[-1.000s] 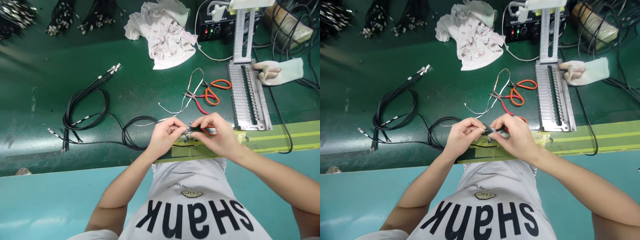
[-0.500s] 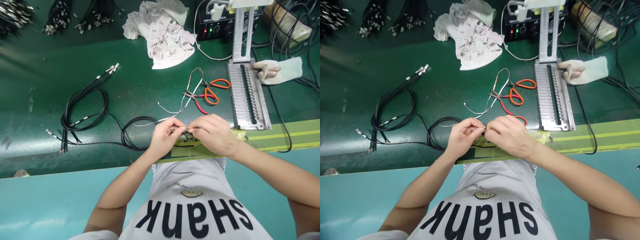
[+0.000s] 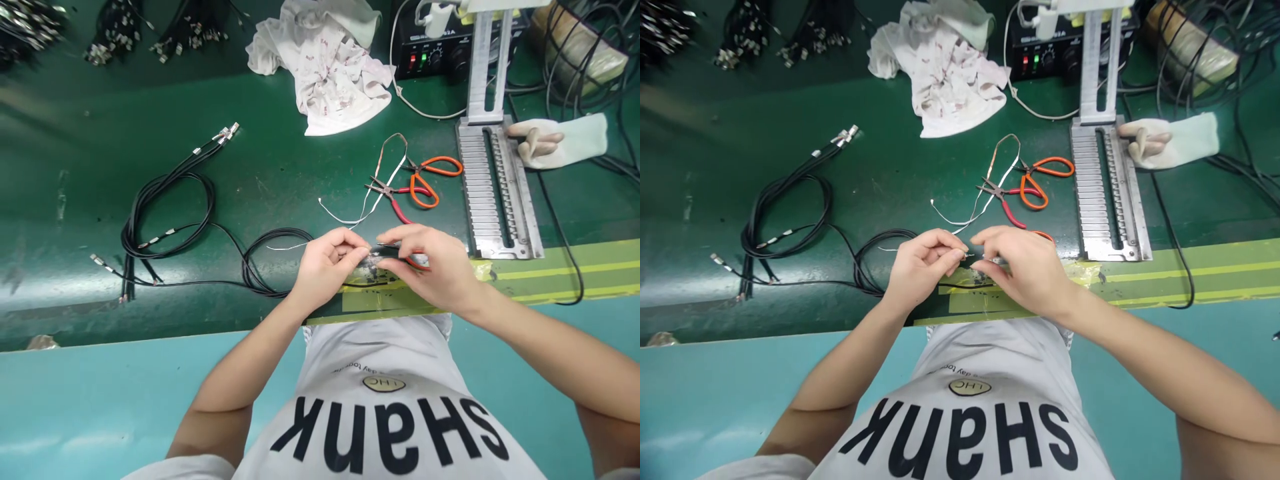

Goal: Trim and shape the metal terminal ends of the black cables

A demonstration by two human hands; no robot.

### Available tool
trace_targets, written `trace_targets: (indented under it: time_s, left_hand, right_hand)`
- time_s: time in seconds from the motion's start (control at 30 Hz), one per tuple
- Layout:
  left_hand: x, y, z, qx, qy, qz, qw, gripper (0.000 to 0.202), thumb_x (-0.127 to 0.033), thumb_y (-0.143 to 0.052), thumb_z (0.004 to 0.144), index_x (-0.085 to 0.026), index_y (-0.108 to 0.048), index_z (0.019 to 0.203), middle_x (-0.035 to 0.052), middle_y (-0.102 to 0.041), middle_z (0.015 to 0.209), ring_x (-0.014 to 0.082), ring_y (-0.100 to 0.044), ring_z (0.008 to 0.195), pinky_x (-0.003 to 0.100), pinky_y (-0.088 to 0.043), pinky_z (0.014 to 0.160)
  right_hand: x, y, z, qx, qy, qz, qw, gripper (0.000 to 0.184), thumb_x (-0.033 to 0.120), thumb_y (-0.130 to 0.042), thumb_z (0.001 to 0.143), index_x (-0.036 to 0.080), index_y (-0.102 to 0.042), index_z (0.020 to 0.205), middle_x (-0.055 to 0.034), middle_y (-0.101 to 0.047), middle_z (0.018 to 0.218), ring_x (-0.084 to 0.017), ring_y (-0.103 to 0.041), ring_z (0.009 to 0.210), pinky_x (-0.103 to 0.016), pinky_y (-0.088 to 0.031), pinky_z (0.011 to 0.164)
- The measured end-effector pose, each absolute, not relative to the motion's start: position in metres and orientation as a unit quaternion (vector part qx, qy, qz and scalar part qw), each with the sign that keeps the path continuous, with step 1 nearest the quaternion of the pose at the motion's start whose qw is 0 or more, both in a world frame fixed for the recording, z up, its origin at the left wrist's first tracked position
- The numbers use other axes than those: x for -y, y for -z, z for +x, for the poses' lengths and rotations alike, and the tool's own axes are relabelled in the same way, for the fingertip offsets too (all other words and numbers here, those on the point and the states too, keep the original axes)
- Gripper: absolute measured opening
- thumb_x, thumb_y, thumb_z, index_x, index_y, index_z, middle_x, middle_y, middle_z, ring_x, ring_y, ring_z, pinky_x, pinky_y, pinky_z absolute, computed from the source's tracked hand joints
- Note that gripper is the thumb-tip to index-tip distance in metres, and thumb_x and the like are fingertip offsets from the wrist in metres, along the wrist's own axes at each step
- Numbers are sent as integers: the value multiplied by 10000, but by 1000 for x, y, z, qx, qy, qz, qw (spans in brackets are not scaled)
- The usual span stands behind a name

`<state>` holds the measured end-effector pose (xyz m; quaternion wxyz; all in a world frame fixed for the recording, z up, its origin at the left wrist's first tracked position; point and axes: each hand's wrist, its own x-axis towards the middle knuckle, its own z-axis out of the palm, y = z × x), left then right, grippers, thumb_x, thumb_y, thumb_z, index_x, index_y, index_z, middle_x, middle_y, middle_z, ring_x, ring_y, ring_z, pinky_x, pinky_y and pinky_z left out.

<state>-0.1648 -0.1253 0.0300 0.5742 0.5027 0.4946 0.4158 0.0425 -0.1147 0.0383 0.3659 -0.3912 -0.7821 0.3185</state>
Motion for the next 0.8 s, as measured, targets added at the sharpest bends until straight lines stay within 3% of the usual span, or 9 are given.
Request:
trace_targets:
  time_s: [0.07, 0.13, 0.33, 0.43, 0.5, 0.6, 0.7, 0.8]
  left_hand:
    - [123, -33, -166, -489, -405, 470, 612, 164, -280, -754, 838, -145, -662, 844, -19, -592, 655, 59, -479, 530, 187, -354, 509]
    - [121, -33, -168, -477, -400, 458, 634, 175, -281, -766, 833, -139, -663, 836, -28, -561, 617, 58, -467, 521, 190, -335, 509]
    - [121, -28, -170, -454, -402, 461, 648, 207, -322, -776, 833, -150, -663, 849, -24, -560, 624, 74, -468, 530, 213, -359, 527]
    - [126, -21, -168, -482, -427, 571, 509, 138, -292, -702, 891, -168, -658, 851, 17, -629, 751, 111, -552, 643, 232, -435, 584]
    - [130, -16, -167, -461, -434, 684, 362, 57, -219, -638, 927, -182, -671, 898, 47, -670, 869, 150, -616, 806, 267, -500, 717]
    - [134, -9, -166, -407, -414, 782, 225, 140, -127, -568, 944, -198, -674, 1002, 67, -688, 961, 174, -635, 945, 310, -516, 869]
    - [133, -10, -166, -417, -419, 762, 264, 116, -128, -580, 939, -192, -672, 968, 58, -681, 931, 163, -636, 907, 290, -522, 831]
    - [128, -17, -166, -473, -429, 652, 408, 57, -211, -642, 920, -174, -664, 883, 40, -671, 870, 135, -626, 792, 241, -504, 700]
  right_hand:
    - [112, -35, 44, 866, -158, -322, 348, 100, 192, -643, 930, 257, -573, 898, 19, -755, 1141, -186, -706, 1051, -334, -483, 795]
    - [107, -35, 44, 897, -83, -265, 342, 143, 141, -571, 953, 268, -628, 921, 42, -767, 1096, -158, -708, 1024, -327, -468, 782]
    - [103, -42, 38, 911, -38, -260, 319, 195, 116, -539, 942, 250, -651, 858, 37, -770, 956, -135, -690, 811, -332, -436, 708]
    - [106, -41, 37, 884, -147, -342, 282, 185, 114, -523, 946, 230, -564, 807, 20, -751, 924, -135, -670, 760, -313, -444, 694]
    - [107, -41, 36, 799, -332, -412, 285, 193, 185, -562, 950, 228, -470, 787, 10, -729, 867, -146, -681, 749, -296, -466, 668]
    - [105, -39, 36, 583, -621, -446, 276, 400, 369, -727, 867, 242, -357, 781, 7, -703, 772, -188, -720, 725, -282, -489, 608]
    - [104, -39, 36, 464, -727, -437, 256, 507, 446, -822, 772, 246, -357, 820, -3, -718, 762, -221, -745, 748, -266, -477, 574]
    - [106, -37, 39, 547, -636, -444, 315, 429, 423, -792, 818, 251, -403, 872, -13, -736, 847, -204, -737, 782, -304, -528, 649]
